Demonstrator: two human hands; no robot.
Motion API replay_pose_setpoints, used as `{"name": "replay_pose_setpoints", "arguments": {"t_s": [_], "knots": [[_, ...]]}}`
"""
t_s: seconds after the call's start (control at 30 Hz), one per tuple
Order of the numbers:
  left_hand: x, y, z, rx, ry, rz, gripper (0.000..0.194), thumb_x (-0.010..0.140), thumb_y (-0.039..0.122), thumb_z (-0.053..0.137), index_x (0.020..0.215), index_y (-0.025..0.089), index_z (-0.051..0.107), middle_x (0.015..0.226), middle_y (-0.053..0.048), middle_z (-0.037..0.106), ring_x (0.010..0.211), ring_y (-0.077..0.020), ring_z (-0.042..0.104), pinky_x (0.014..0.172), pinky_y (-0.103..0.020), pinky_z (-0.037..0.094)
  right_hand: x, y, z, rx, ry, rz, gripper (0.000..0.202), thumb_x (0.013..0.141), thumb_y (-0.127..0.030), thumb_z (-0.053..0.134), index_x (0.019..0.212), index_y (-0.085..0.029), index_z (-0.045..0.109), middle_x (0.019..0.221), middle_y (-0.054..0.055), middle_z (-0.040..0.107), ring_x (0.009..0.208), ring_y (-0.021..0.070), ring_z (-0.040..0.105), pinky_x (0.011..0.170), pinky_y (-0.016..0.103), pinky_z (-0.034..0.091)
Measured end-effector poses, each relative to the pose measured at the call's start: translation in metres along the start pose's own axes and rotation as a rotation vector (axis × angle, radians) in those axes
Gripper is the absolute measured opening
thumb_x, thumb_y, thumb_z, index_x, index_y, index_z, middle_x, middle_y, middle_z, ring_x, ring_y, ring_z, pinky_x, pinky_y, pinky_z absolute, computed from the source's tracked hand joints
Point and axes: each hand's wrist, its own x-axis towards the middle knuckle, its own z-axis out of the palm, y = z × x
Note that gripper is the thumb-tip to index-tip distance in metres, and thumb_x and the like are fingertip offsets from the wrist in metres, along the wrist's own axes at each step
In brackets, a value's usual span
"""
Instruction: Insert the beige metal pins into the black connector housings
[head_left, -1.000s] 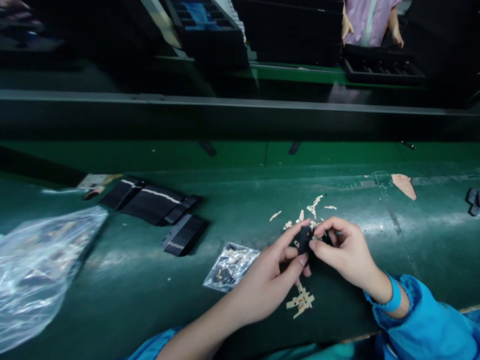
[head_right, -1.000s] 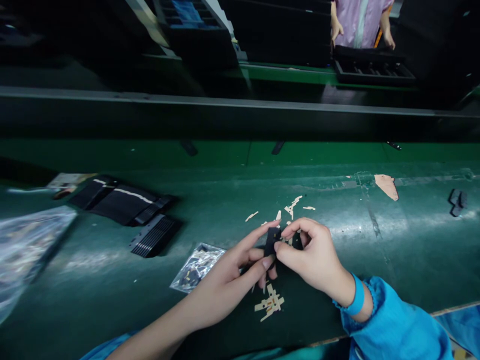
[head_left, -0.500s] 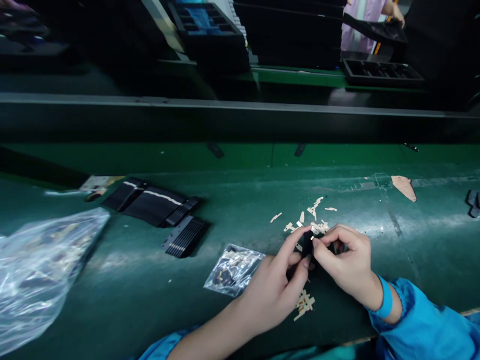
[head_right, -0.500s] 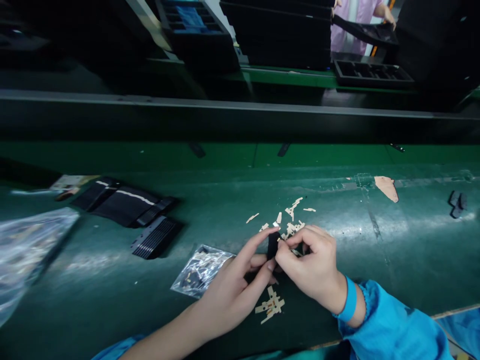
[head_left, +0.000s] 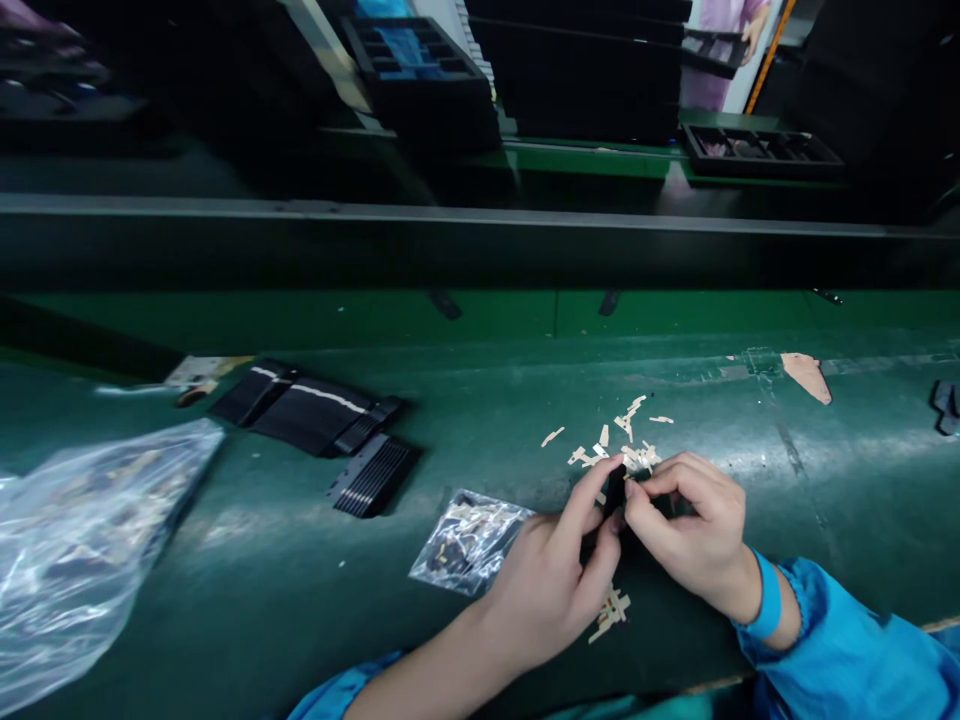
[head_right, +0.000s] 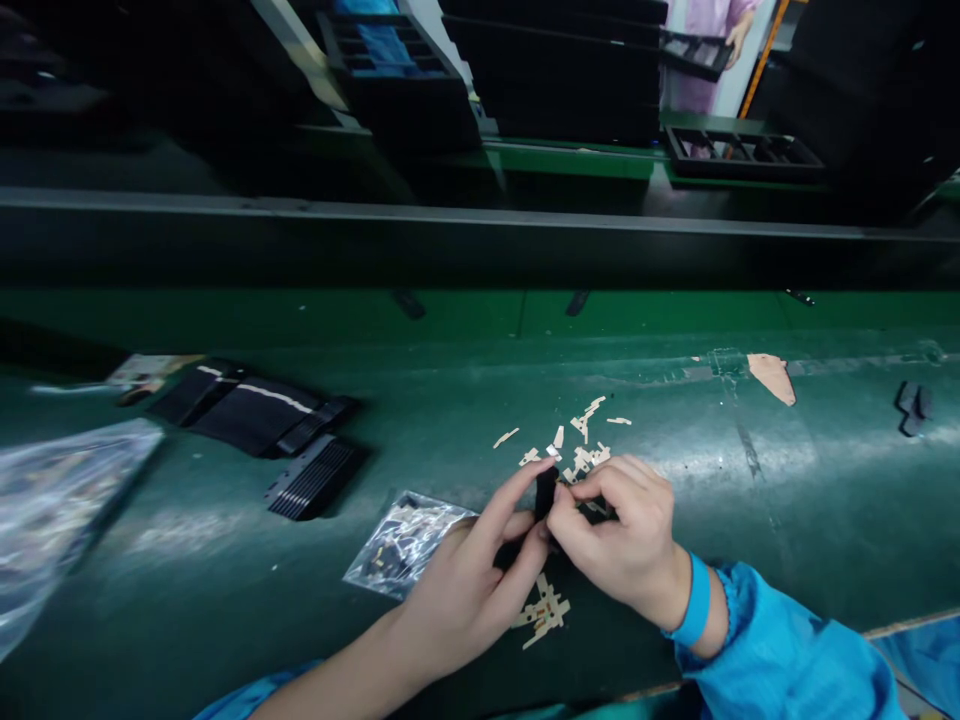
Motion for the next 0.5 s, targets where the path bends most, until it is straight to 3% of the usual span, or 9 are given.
{"name": "replay_pose_setpoints", "arguments": {"t_s": [0.27,0.5], "knots": [[0.002,-0.003,-0.001,0.034,-0.04,0.005,0.056,0.102,0.011,0.039,0.156,0.02,0.026,0.07,0.006,0.065,0.046,-0.0119,0.055,0.053,-0.023,0.042,0.005,0.002,-0.003,0.031,-0.083,0.089,0.018,0.081,-0.01,0.07,0.068,-0.02,0.063,0.063,-0.002,0.065,0.057,0.0138,0.055,0.058,0.029,0.041],[0.002,-0.009,-0.002,0.047,-0.063,0.019,0.054,0.103,0.013,0.04,0.154,0.022,0.029,0.074,0.004,0.069,0.051,-0.0138,0.06,0.054,-0.025,0.04,0.011,0.005,-0.008,0.083,-0.162,0.267,0.017,0.08,-0.017,0.069,0.064,-0.02,0.065,0.06,-0.003,0.063,0.053,0.0121,0.048,0.054,0.027,0.036]]}}
